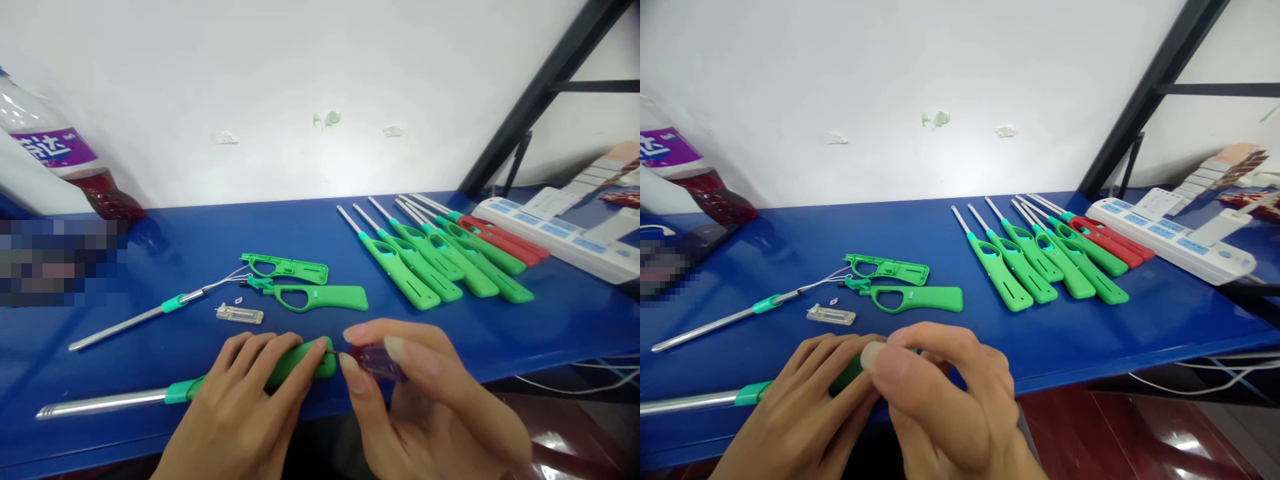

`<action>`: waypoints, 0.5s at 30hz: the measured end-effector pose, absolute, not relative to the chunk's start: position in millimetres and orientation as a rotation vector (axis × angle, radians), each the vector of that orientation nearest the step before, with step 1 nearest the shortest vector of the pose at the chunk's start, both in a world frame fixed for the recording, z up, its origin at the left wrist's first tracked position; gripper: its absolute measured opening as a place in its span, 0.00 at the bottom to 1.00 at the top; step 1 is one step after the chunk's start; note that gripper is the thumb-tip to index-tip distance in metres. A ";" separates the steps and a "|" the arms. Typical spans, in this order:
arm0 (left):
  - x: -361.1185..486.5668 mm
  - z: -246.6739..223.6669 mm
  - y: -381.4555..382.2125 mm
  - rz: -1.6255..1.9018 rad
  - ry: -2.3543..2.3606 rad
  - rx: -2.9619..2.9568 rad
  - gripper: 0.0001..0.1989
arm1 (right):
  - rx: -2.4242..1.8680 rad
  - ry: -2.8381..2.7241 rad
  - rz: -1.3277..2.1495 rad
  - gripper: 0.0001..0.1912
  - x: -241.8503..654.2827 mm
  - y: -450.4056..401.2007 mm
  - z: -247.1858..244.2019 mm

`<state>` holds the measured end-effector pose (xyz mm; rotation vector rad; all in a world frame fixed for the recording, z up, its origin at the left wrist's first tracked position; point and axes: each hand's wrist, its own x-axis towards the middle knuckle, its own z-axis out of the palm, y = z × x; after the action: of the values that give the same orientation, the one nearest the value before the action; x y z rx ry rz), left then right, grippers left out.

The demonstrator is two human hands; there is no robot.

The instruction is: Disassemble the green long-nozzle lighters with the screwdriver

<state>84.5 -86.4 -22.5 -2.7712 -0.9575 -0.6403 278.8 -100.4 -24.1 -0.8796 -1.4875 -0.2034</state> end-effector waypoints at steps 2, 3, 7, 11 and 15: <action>85.0 -22.2 -86.0 -0.643 -0.956 -2.769 0.27 | -0.844 -1.499 -0.210 0.38 284.8 -102.7 -23.8; 85.3 -22.0 -85.7 -0.647 -0.949 -2.767 0.27 | -0.835 -1.513 -0.218 0.38 288.4 -104.4 -23.2; 86.0 -21.9 -84.8 -0.690 -0.938 -2.767 0.26 | -0.916 -1.627 -0.200 0.43 294.7 -109.8 -21.8; 85.9 -22.8 -84.6 -0.659 -0.956 -2.794 0.26 | -0.936 -1.413 -0.299 0.39 282.7 -105.2 -22.7; 85.9 -23.5 -84.5 -0.633 -0.963 -2.787 0.27 | -0.904 -1.427 -0.239 0.37 278.2 -98.1 -22.3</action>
<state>85.9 -84.5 -23.5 -2.7870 -0.9626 -0.6329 278.2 -98.1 -22.3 -0.9043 -1.4269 -0.2386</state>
